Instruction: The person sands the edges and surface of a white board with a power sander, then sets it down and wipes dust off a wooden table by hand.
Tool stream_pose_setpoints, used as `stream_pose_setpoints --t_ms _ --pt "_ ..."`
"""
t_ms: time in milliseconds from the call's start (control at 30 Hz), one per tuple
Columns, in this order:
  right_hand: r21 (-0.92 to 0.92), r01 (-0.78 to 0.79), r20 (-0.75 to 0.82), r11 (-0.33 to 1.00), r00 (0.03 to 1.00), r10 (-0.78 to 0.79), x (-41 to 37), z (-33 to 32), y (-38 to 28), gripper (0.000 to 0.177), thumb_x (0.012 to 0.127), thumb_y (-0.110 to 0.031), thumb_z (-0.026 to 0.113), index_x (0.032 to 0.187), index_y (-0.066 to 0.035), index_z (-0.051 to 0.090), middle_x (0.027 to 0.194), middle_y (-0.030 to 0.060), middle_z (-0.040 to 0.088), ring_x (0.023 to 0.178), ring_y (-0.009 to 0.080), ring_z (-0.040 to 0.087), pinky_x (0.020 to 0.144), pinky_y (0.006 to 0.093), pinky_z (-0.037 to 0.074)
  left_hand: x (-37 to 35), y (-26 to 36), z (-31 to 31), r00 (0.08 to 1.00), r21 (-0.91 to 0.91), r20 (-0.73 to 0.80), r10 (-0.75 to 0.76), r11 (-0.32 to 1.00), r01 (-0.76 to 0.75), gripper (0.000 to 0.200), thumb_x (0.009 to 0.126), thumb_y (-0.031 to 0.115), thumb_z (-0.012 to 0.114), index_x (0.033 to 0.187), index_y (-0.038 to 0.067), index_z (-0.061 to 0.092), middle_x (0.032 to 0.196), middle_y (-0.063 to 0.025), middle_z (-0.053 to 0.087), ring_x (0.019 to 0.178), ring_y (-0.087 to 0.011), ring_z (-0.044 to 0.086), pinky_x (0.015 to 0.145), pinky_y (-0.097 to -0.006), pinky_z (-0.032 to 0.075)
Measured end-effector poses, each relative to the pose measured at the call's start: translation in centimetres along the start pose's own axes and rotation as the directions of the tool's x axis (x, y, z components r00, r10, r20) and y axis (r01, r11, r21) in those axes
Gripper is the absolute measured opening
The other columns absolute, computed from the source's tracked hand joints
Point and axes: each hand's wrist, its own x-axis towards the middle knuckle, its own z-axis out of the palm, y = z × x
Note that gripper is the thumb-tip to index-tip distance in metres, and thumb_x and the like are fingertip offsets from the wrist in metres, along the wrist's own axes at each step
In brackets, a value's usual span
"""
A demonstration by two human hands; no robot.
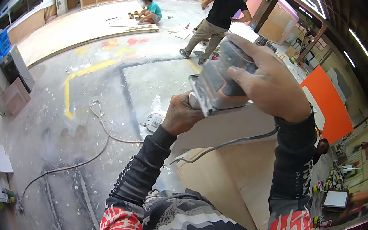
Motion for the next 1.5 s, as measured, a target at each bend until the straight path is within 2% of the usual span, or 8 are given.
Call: stream_pose_setpoints --t_ms 233,367,667,900,967,1100,1433,1500 --pt "0.078 -0.009 -0.044 0.997 0.999 0.012 -1.7 -1.8 6.9 0.055 0.083 -0.019 0.063 0.135 -0.007 0.052 0.12 0.0282 0.058 0.111 0.0378 0.057 0.099 0.0389 0.043 0.2 0.6 0.1 1.0 0.018 0.009 0.029 0.999 -0.029 0.029 0.077 0.011 0.081 0.097 -0.003 0.066 0.087 -0.0076 0.072 0.078 -0.0077 0.065 0.07 -0.0254 0.056" --pt "0.111 -0.215 0.011 0.97 0.976 0.216 -2.9 -3.9 11.1 0.057 0.084 -0.016 0.061 0.139 -0.007 0.049 0.124 0.0264 0.059 0.111 0.0334 0.06 0.1 0.0368 0.044 0.4 0.7 0.2 1.0 0.028 0.01 0.025 0.999 -0.025 0.029 0.077 0.012 0.082 0.097 -0.003 0.067 0.089 -0.0074 0.072 0.079 -0.0087 0.065 0.07 -0.0256 0.056" --pt "0.027 -0.385 -0.034 0.922 0.922 0.386 -4.3 -5.5 17.2 0.058 0.083 -0.018 0.065 0.138 -0.005 0.049 0.121 0.0274 0.06 0.109 0.0323 0.061 0.097 0.0358 0.045 0.4 0.4 -0.1 1.0 0.048 0.011 0.021 0.999 -0.022 0.028 0.077 0.012 0.082 0.096 -0.002 0.067 0.089 -0.0075 0.072 0.079 -0.0089 0.065 0.07 -0.0259 0.056" --pt "0.112 -0.253 -0.044 0.961 0.965 0.259 -3.3 -3.5 12.3 0.055 0.085 -0.018 0.062 0.138 -0.007 0.05 0.121 0.0276 0.058 0.108 0.0342 0.06 0.097 0.0368 0.045 0.7 0.9 0.3 0.998 0.025 -0.005 -0.063 0.998 0.064 0.029 0.075 0.008 0.082 0.096 -0.002 0.066 0.091 -0.0065 0.071 0.081 -0.0096 0.066 0.073 -0.0266 0.056" --pt "0.084 -0.066 -0.09 0.994 0.993 0.074 -2.7 -2.6 10.3 0.054 0.084 -0.019 0.063 0.136 -0.007 0.051 0.119 0.0274 0.057 0.108 0.0359 0.058 0.097 0.0379 0.044 0.9 0.9 0.4 0.998 0.007 0.002 -0.069 0.998 0.069 0.029 0.075 0.008 0.082 0.096 -0.002 0.066 0.091 -0.0065 0.071 0.081 -0.0096 0.066 0.072 -0.0267 0.056" --pt "0.083 0.027 -0.096 0.996 0.995 -0.019 -1.7 -1.3 6.2 0.054 0.084 -0.023 0.064 0.135 -0.008 0.053 0.11 0.0263 0.058 0.105 0.0368 0.058 0.095 0.04 0.045 1.1 0.9 0.5 1.0 0.004 0.014 -0.02 1.0 0.02 0.025 0.078 0.009 0.08 0.096 -0.002 0.068 0.089 -0.0075 0.072 0.078 -0.0089 0.066 0.07 -0.0254 0.056" --pt "-0.021 0.029 -0.059 0.999 0.998 -0.031 -0.4 -0.1 0.2 0.055 0.085 -0.029 0.061 0.137 -0.015 0.051 0.107 0.0283 0.058 0.101 0.0436 0.059 0.092 0.0447 0.047 0.9 -0.6 0.0 0.993 0.039 -0.024 0.117 0.993 -0.116 0.024 0.077 0.009 0.08 0.095 -0.001 0.068 0.087 -0.0023 0.071 0.078 -0.005 0.061 0.069 -0.0239 0.054" --pt "-0.027 0.065 -0.056 0.998 0.996 -0.066 -0.2 -0.3 0.7 0.055 0.085 -0.028 0.061 0.137 -0.015 0.052 0.107 0.0286 0.058 0.1 0.0435 0.059 0.092 0.0444 0.047 1.1 -0.3 0.2 0.999 0.015 -0.029 0.013 1.0 -0.013 0.024 0.078 0.009 0.08 0.095 -0.002 0.067 0.086 -0.0019 0.07 0.077 -0.0045 0.061 0.068 -0.0237 0.053"
